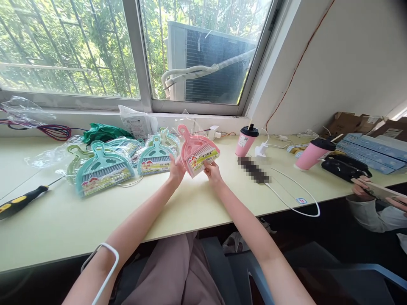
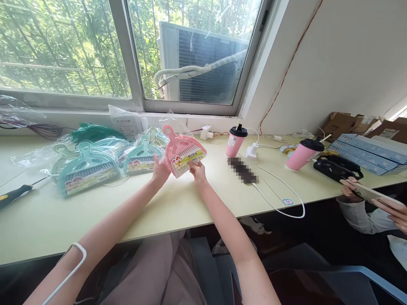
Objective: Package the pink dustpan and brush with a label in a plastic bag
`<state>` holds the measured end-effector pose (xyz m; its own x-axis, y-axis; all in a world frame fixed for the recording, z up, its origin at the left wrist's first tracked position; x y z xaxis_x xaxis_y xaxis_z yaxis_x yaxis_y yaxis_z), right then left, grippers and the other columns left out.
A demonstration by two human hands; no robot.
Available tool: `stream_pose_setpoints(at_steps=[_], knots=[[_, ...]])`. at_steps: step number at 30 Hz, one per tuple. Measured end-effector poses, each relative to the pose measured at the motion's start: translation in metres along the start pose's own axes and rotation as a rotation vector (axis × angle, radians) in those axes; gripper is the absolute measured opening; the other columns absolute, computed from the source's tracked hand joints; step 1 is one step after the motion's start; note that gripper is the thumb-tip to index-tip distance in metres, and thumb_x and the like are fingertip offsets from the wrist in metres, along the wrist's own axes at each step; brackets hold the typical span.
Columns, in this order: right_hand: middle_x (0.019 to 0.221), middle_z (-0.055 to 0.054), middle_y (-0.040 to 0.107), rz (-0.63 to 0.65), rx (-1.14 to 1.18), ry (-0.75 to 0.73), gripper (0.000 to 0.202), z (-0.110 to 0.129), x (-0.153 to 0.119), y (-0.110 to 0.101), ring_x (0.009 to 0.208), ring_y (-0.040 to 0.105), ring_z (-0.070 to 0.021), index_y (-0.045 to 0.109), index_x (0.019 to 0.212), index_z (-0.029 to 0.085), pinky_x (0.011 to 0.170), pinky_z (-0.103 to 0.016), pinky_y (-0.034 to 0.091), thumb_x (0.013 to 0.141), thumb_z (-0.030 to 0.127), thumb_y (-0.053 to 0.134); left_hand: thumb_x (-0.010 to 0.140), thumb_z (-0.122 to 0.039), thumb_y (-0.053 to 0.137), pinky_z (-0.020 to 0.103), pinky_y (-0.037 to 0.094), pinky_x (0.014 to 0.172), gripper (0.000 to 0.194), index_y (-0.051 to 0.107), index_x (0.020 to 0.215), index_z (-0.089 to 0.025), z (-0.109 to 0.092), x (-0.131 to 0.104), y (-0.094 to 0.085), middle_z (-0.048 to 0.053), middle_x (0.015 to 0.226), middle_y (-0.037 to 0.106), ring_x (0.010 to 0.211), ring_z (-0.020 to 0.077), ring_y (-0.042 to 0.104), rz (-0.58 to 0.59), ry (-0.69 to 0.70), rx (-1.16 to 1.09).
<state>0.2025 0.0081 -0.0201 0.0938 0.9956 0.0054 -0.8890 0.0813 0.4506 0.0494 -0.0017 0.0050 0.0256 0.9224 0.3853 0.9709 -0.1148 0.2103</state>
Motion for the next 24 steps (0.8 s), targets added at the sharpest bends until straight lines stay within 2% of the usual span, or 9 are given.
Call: stream_pose_setpoints(at_steps=[2,4,6,8,14,16,19,21,24], knots=[[0.085,0.000,0.070,-0.055,0.008,-0.001,0.045,-0.001,0.003,-0.003,0.066,0.058,-0.0125,0.062,0.087,0.023,0.058,-0.026,0.041,0.050,0.038,0.082,0.091,-0.076,0.006,0.048,0.053,0.090,0.083,0.052,0.134,-0.023,0.002,-0.003,-0.002,0.015,0.129,0.064,0.114,0.0310,0.064,-0.049,-0.021,-0.113],[0.086,0.000,0.070,-0.064,0.005,0.002,0.045,-0.003,0.003,-0.003,0.067,0.059,-0.0127,0.062,0.087,0.023,0.058,-0.026,0.042,0.050,0.038,0.082,0.089,-0.077,0.031,0.046,0.051,0.095,0.073,0.047,0.138,-0.025,0.003,-0.007,-0.002,0.013,0.134,0.060,0.122,0.0303,0.060,-0.078,0.013,-0.073],[0.087,-0.001,0.071,-0.047,-0.013,0.001,0.043,-0.003,0.003,-0.002,0.069,0.060,-0.0131,0.063,0.087,0.023,0.059,-0.025,0.043,0.051,0.039,0.082,0.081,-0.067,0.062,0.044,0.049,0.101,0.074,0.043,0.139,-0.024,0.006,-0.009,0.000,0.014,0.136,0.057,0.128,0.0304,0.055,-0.091,0.083,0.059],[0.088,-0.002,0.071,-0.029,-0.051,-0.003,0.043,-0.001,0.001,0.000,0.071,0.060,-0.0138,0.063,0.087,0.023,0.060,-0.025,0.044,0.052,0.039,0.082,0.072,-0.054,0.076,0.044,0.047,0.104,0.081,0.042,0.138,-0.022,0.010,-0.010,0.001,0.015,0.136,0.056,0.129,0.0312,0.054,-0.119,0.124,0.144],[0.106,-0.003,0.071,0.053,-0.067,-0.016,0.042,0.010,0.000,-0.001,0.091,0.064,-0.0189,0.062,0.096,0.026,0.068,-0.028,0.048,0.063,0.049,0.074,0.079,-0.047,0.072,0.046,0.050,0.099,0.069,0.040,0.134,-0.021,0.018,-0.014,0.001,0.014,0.128,0.061,0.118,0.0305,0.061,-0.155,0.083,0.168],[0.105,-0.002,0.071,-0.011,-0.075,-0.025,0.039,0.012,0.004,-0.006,0.093,0.063,-0.0185,0.061,0.096,0.027,0.066,-0.027,0.046,0.069,0.054,0.065,0.080,-0.047,0.071,0.046,0.052,0.096,0.068,0.040,0.135,-0.021,0.018,-0.017,0.002,0.013,0.123,0.063,0.115,0.0303,0.063,-0.147,0.089,0.183],[0.089,0.000,0.070,-0.136,-0.137,-0.006,0.036,0.014,0.011,-0.016,0.074,0.059,-0.0149,0.060,0.090,0.026,0.054,-0.024,0.036,0.067,0.054,0.066,0.081,-0.049,0.071,0.045,0.056,0.088,0.072,0.037,0.138,-0.022,0.017,-0.020,0.006,0.011,0.112,0.068,0.105,0.0297,0.067,-0.079,0.077,0.194],[0.075,0.002,0.066,-0.150,-0.105,0.034,0.035,0.015,0.014,-0.021,0.056,0.047,-0.0107,0.060,0.084,0.025,0.047,-0.024,0.027,0.063,0.049,0.073,0.080,-0.051,0.072,0.043,0.057,0.082,0.077,0.034,0.140,-0.021,0.016,-0.022,0.008,0.011,0.108,0.069,0.100,0.0290,0.069,-0.057,0.065,0.217],[0.067,0.005,0.061,-0.145,0.041,0.043,0.033,0.019,0.014,-0.022,0.044,0.029,-0.0049,0.060,0.080,0.022,0.041,-0.024,0.018,0.060,0.039,0.079,0.082,-0.057,0.068,0.038,0.056,0.077,0.078,0.034,0.141,-0.018,0.014,-0.023,0.007,0.011,0.106,0.070,0.094,0.0264,0.070,-0.077,0.059,0.268]])
Point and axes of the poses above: each hand's wrist, its own x-axis towards the middle knuckle, its own y-axis out of the palm, z = x × y, the point moved 1 cm from there along x, towards the middle knuckle
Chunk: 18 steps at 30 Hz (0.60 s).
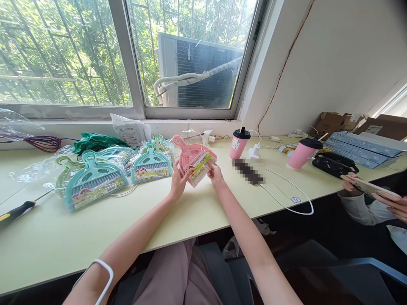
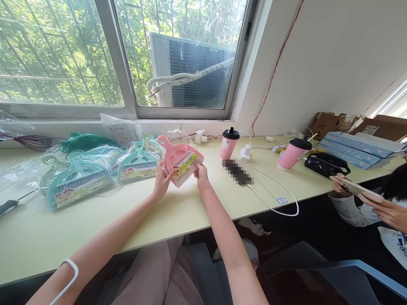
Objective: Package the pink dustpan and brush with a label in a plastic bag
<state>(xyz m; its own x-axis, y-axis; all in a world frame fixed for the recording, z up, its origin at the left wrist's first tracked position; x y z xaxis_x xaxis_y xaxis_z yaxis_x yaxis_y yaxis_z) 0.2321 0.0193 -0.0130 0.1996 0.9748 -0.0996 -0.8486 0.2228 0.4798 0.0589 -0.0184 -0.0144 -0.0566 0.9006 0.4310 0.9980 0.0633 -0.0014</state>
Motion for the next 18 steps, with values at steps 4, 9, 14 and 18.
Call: stream_pose_setpoints(at_steps=[4,9,14,18], knots=[[0.064,0.008,0.058,-0.064,0.143,-0.045,0.023,0.005,-0.004,0.002,0.040,0.019,-0.0014,0.059,0.078,0.020,0.038,-0.023,0.014,0.066,0.028,0.076,0.089,-0.065,0.051,0.032,0.054,0.065,0.077,0.037,0.145,-0.014,0.002,0.000,-0.001,0.006,0.083,0.072,0.066,0.0199,0.067,0.055,-0.010,0.100],[0.056,0.011,0.050,-0.139,0.220,-0.071,0.015,0.008,-0.007,0.002,0.038,0.019,-0.0012,0.056,0.076,0.020,0.038,-0.022,0.015,0.073,0.022,0.070,0.087,-0.065,0.054,0.030,0.053,0.063,0.085,0.033,0.151,-0.013,0.009,-0.002,0.005,0.004,0.076,0.072,0.061,0.0179,0.065,0.143,-0.015,0.153],[0.052,0.012,0.044,-0.169,0.216,-0.105,0.019,0.010,-0.011,0.001,0.039,0.017,-0.0023,0.054,0.074,0.020,0.038,-0.023,0.017,0.074,0.026,0.072,0.085,-0.063,0.058,0.033,0.053,0.067,0.088,0.031,0.151,-0.013,0.006,-0.007,0.007,0.006,0.083,0.074,0.065,0.0198,0.068,0.198,-0.023,0.162],[0.055,0.008,0.048,-0.164,0.144,-0.168,0.022,0.011,-0.014,0.001,0.044,0.035,-0.0061,0.056,0.076,0.023,0.042,-0.023,0.029,0.076,0.038,0.072,0.088,-0.068,0.046,0.036,0.053,0.077,0.075,0.043,0.143,-0.018,0.001,-0.010,0.003,0.004,0.080,0.074,0.067,0.0210,0.070,0.204,-0.012,0.127]])
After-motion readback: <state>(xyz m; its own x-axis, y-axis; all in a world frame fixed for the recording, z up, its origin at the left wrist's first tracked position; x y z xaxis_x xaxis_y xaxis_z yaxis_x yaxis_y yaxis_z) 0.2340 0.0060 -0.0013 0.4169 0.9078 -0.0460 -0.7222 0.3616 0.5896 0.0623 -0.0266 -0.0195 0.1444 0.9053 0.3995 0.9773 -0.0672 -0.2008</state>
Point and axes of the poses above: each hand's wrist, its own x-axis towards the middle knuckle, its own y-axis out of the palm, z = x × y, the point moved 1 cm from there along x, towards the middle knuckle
